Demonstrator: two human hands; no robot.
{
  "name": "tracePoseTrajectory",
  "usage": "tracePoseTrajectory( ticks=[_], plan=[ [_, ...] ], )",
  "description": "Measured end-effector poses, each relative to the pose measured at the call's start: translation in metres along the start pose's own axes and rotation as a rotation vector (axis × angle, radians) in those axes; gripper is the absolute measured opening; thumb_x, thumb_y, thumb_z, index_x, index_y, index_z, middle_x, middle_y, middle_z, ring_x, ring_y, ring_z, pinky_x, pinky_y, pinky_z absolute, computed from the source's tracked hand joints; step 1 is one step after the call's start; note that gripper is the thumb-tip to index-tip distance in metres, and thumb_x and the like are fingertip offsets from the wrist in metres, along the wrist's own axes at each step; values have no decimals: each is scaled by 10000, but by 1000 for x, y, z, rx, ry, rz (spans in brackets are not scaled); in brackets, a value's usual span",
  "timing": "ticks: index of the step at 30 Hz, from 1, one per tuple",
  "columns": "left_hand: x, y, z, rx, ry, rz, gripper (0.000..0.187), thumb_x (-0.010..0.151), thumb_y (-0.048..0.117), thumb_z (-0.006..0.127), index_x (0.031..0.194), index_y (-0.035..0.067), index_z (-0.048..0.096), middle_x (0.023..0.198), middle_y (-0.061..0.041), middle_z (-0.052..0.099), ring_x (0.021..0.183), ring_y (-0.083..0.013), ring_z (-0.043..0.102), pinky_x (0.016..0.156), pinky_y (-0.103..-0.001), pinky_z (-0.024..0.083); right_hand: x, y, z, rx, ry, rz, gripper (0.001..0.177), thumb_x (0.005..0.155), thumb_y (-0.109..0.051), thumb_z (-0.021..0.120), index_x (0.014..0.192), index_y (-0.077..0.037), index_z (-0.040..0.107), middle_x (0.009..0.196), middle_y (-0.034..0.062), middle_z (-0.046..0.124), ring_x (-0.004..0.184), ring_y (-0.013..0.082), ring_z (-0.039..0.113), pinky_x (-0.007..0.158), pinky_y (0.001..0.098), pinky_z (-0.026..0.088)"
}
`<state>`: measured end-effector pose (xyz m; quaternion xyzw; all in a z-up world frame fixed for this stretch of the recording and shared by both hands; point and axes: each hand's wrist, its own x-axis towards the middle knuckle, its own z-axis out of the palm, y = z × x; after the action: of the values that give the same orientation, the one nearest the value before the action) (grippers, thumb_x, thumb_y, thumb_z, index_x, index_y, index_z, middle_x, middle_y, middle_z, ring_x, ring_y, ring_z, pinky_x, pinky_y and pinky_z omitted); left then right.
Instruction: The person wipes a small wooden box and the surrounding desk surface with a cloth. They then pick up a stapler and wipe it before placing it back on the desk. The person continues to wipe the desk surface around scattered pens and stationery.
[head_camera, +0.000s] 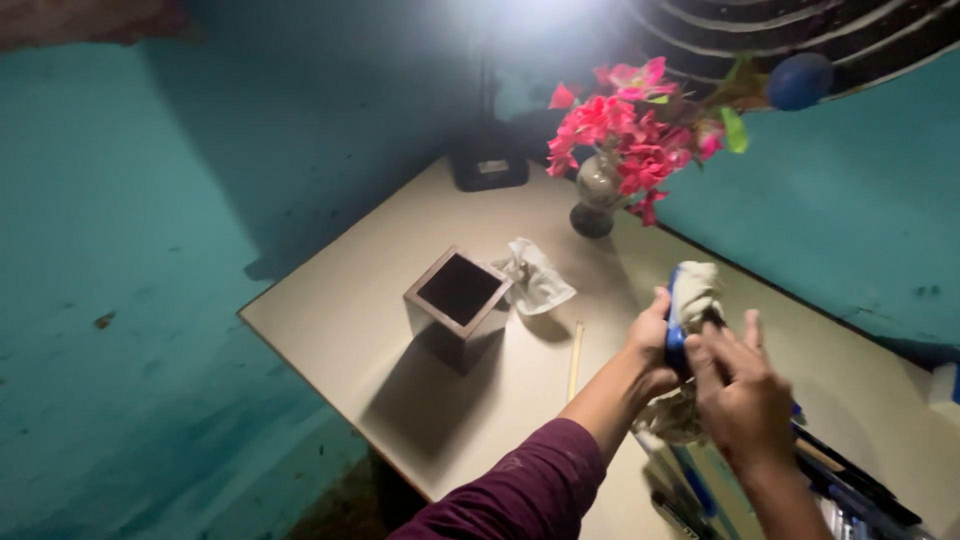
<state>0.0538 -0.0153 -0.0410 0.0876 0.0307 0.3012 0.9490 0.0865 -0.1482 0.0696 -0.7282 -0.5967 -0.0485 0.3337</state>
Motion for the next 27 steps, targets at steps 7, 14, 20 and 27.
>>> tracePoseTrajectory(
  ticks=[7, 14, 20, 27],
  plan=[
    [-22, -34, 10, 241, 46, 106, 454, 1159, 281, 376, 1584, 127, 416, 1335, -148, 622, 1063, -223, 685, 889, -379, 589, 47, 47, 28, 358, -105, 238, 531, 1059, -344, 472, 1534, -113, 520, 1657, 205, 330, 1502, 322, 368, 1179, 389, 314],
    [-2, -42, 10, 367, 134, 513, 530, 1205, 239, 437, 1710, 198, 282, 1521, -119, 569, 1183, -175, 617, 981, -321, 529, 68, 47, 27, 811, -236, 572, 510, 1072, -287, 458, 1536, -80, 501, 1543, 212, 544, 1393, 380, 517, 1104, 405, 441],
    [44, 13, -21, 252, 200, 454, 576, 1114, 264, 454, 1674, 223, 324, 1385, -129, 602, 1092, -209, 648, 926, -338, 551, 11, -23, 26, 320, -110, 133, 504, 1060, -233, 420, 1547, -104, 439, 1615, 201, 384, 1432, 369, 421, 1126, 446, 365],
    [31, -15, -4, 303, -125, 377, 527, 1209, 180, 452, 1723, 98, 373, 1472, -98, 582, 1196, -157, 621, 1014, -305, 516, 61, 8, 30, -106, -10, -36, 407, 1060, -224, 474, 1413, -85, 623, 1582, 195, 490, 1349, 573, 406, 1073, 543, 403]
  ],
)
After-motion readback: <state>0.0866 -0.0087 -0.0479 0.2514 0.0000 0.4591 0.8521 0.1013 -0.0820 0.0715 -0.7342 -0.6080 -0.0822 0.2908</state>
